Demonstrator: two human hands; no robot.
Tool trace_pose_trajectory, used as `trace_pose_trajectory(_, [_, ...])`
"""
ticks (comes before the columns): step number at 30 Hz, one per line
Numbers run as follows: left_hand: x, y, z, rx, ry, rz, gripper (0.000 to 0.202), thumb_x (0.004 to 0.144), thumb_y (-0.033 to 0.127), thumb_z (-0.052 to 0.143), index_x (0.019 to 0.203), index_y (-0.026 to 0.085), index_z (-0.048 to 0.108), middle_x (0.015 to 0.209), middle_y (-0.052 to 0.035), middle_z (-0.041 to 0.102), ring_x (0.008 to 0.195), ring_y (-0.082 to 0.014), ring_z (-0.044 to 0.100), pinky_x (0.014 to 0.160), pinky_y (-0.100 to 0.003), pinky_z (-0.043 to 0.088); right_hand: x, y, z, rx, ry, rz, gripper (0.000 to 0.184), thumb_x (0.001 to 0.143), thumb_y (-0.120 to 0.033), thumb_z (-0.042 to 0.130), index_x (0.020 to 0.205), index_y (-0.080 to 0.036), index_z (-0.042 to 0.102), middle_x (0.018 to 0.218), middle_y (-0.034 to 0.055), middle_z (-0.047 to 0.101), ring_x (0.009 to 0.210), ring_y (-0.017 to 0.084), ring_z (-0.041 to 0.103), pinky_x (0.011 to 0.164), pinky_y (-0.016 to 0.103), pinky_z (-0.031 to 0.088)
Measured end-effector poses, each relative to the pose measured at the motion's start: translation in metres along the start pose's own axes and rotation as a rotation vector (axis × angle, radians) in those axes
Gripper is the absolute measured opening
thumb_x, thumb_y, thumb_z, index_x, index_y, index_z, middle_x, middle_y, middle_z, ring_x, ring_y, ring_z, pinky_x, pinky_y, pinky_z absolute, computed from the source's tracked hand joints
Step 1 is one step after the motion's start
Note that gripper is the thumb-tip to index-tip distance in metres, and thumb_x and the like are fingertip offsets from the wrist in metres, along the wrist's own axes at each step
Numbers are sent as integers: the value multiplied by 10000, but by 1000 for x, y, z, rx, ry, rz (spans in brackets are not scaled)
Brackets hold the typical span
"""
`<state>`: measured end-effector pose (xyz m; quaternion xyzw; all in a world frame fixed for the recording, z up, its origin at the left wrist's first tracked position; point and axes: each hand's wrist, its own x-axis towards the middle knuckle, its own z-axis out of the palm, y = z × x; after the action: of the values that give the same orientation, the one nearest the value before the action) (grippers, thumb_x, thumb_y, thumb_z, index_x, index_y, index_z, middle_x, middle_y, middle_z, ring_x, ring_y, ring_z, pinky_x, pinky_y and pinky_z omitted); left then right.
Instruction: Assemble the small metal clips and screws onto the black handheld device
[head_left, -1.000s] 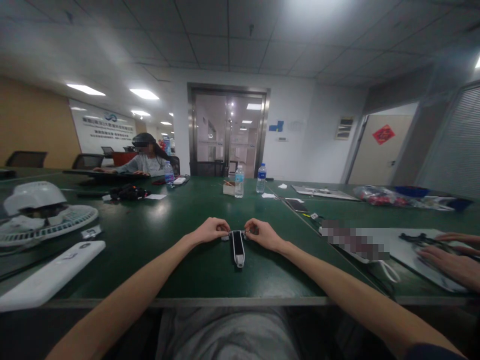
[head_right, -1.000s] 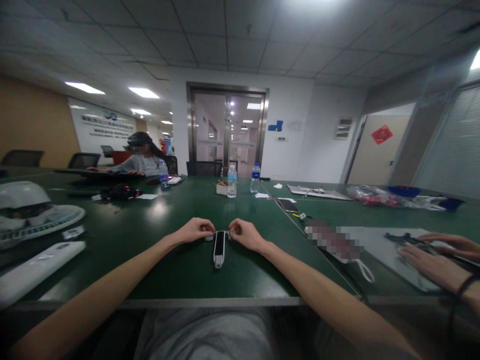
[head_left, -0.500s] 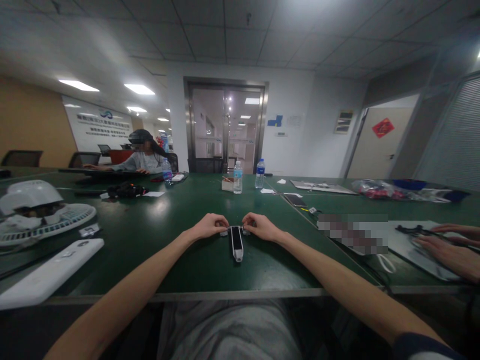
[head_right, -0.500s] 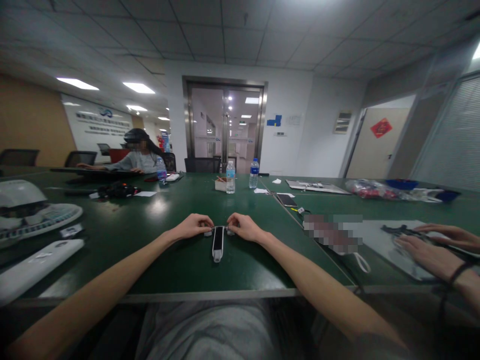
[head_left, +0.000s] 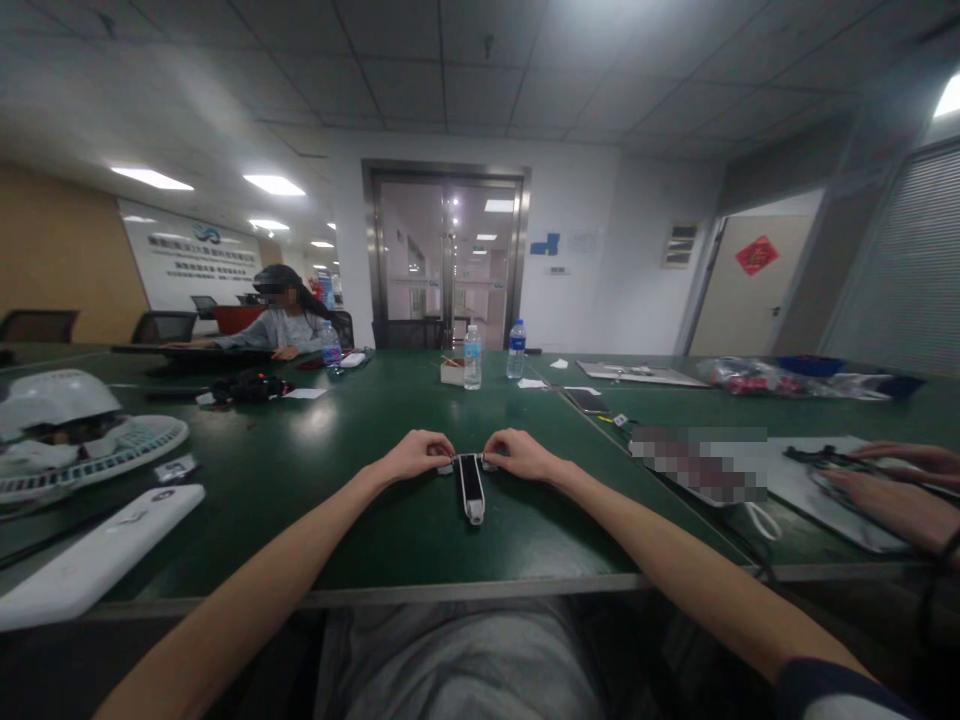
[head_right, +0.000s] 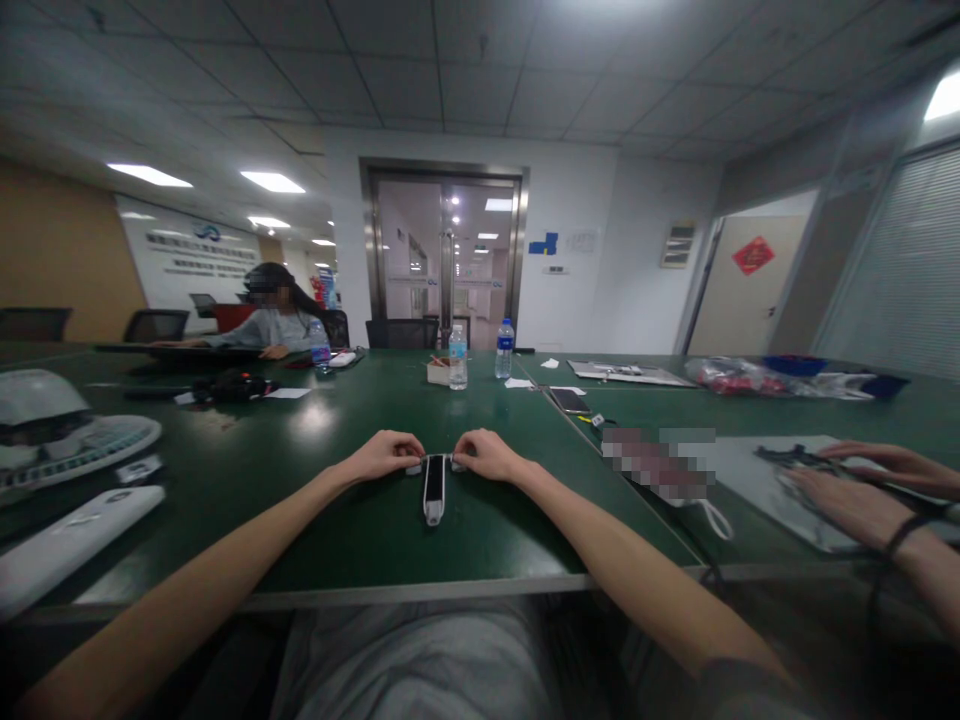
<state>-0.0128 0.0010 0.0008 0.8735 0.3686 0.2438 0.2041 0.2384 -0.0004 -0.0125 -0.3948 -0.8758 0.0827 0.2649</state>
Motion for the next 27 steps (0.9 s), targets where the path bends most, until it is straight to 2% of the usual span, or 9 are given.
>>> trace_pose_trajectory(7, [-1, 1, 0, -4, -3, -17, 256, 757, 340, 602, 903, 145, 680, 825, -35, 677, 685, -139, 581, 621, -223, 435, -1, 1, 0, 97, -34, 77, 190, 803, -328, 594, 856, -162, 669, 818, 40, 679, 726, 142, 604, 663, 245, 441])
trace_pose_trajectory(15, [0, 0, -1, 23, -7, -11, 276, 768, 369, 597, 920, 154, 678, 855, -38, 680, 717, -148, 590, 640, -232, 439, -1, 1, 0, 74, -25, 25, 182, 825, -318, 573, 842, -163, 667, 788, 34, 663, 705, 134, 588, 662, 249, 436])
trace_pose_trajectory(21, [-1, 5, -2, 12, -9, -20, 273, 767, 368, 600, 911, 149, 678, 852, -42, 677, 715, -146, 587, 647, -232, 446, 0, 0, 1, 130, -49, 92, 172, 799, -288, 602, 880, -148, 659, 802, 37, 665, 705, 131, 592, 641, 241, 442])
trace_pose_trajectory(27, [0, 2, 0, 28, -7, -21, 279, 768, 375, 598, 910, 149, 678, 828, -36, 674, 707, -146, 580, 637, -232, 431, 1, 2, 1, 138, -88, 123, 182, 806, -296, 590, 876, -146, 668, 776, 35, 674, 682, 129, 597, 616, 227, 434])
